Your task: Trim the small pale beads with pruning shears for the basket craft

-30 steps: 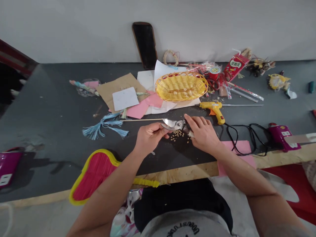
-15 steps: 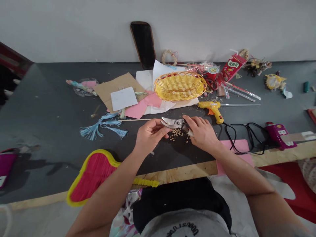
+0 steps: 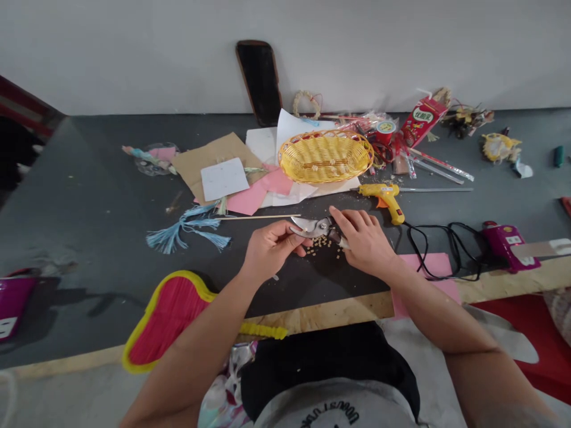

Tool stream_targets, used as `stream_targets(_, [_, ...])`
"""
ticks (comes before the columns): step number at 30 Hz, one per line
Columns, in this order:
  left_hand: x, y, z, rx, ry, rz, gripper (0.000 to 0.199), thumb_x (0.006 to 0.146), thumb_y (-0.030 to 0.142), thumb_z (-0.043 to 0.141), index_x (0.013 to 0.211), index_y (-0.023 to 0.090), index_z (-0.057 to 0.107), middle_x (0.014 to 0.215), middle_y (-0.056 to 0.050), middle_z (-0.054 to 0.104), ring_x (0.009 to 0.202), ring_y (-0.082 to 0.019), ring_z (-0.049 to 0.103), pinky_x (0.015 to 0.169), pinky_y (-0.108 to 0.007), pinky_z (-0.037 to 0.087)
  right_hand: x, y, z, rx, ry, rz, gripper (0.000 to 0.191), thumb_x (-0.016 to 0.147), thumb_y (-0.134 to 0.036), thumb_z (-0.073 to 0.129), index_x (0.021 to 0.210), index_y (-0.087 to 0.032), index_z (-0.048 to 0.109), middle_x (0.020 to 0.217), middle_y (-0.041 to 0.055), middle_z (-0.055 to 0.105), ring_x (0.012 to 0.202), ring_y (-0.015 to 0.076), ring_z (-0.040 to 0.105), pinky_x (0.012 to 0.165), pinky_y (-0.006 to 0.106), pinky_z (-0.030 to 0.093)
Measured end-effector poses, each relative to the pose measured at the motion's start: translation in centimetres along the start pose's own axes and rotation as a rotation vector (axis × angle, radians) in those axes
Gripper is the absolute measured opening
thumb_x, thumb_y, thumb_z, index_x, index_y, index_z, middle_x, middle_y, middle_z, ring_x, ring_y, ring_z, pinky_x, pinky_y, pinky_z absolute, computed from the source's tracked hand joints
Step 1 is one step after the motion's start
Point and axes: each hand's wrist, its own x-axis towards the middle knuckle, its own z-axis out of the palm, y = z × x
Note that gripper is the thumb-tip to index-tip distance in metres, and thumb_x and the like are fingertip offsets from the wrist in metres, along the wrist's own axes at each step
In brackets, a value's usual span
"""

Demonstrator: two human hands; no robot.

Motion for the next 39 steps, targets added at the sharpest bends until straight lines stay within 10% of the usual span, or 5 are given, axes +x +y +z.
stream_targets(21, [-0.06, -0.52, 0.44, 0.061, 0.122, 0.072, 0.028, 0.081, 0.046, 0.078, 0.08, 0.018, 0.075, 0.074, -0.003, 0.077, 0.061, -0.015, 0.072, 0.06, -0.024, 0.059, 0.35, -0.38, 0.28, -0.006, 0.004, 0.073, 0.074, 0.085, -0.018, 0.053, 0.157, -0.019, 0.036, 0.134, 0.0155, 0.062, 0.117, 0.0307, 0.054, 0.09, 0.042, 0.04])
stream_targets(39, [0.01, 0.09, -0.27, -0.136, -0.079, -0.063, 0.039, 0.075, 0.054, 0.082, 0.072, 0.016, 0.074, 0.071, -0.009, 0.078, 0.046, -0.016, 0.065, 0.047, -0.028, 0.057, 0.06, -0.13, 0.32, 0.07, 0.002, -0.003, 0.078, 0.082, -0.016, 0.053, 0.158, -0.018, 0.034, 0.132, 0.0149, 0.061, 0.116, 0.0304, 0.052, 0.094, 0.043, 0.041])
